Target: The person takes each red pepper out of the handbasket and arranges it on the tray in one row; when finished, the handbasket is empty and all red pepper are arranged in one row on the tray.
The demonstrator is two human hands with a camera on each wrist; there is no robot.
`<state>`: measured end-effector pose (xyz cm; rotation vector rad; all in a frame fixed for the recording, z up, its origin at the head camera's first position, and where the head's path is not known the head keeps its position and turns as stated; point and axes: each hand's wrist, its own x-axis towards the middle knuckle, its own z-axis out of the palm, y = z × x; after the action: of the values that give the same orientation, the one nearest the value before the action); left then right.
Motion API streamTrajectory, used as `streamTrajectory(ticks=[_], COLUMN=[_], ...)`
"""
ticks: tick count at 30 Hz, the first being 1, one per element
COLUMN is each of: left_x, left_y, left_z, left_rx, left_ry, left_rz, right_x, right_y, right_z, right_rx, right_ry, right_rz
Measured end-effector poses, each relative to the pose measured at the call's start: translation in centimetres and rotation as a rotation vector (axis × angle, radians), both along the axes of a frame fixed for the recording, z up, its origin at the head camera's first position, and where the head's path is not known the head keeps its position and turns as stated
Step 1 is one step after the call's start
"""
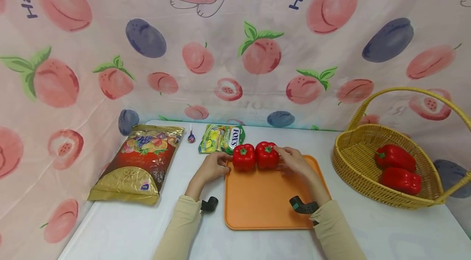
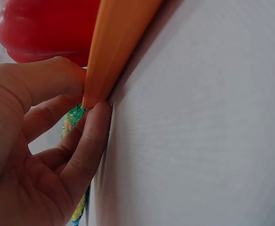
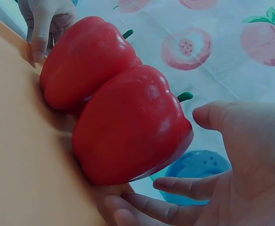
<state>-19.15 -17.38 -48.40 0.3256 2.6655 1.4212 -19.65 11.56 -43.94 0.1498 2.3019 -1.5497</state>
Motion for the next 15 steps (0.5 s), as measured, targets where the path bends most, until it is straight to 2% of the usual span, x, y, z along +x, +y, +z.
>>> streamTrajectory(ticks=[7, 15], left_x=[0.1, 0.1], left_y=[0.0, 0.0], left_z=[0.1, 0.0], left_rx=[0.003, 0.013], left_ry=[-0.001, 0.008], left_rz=[0.005, -0.005], right_x=[-0.1, -0.1], right_y=[0.7, 1.9], right_z=[0.3, 1.0], right_rx=[0.009, 0.004], right_ry=[0.031, 0.02], right_rz=[0.02, 0.003])
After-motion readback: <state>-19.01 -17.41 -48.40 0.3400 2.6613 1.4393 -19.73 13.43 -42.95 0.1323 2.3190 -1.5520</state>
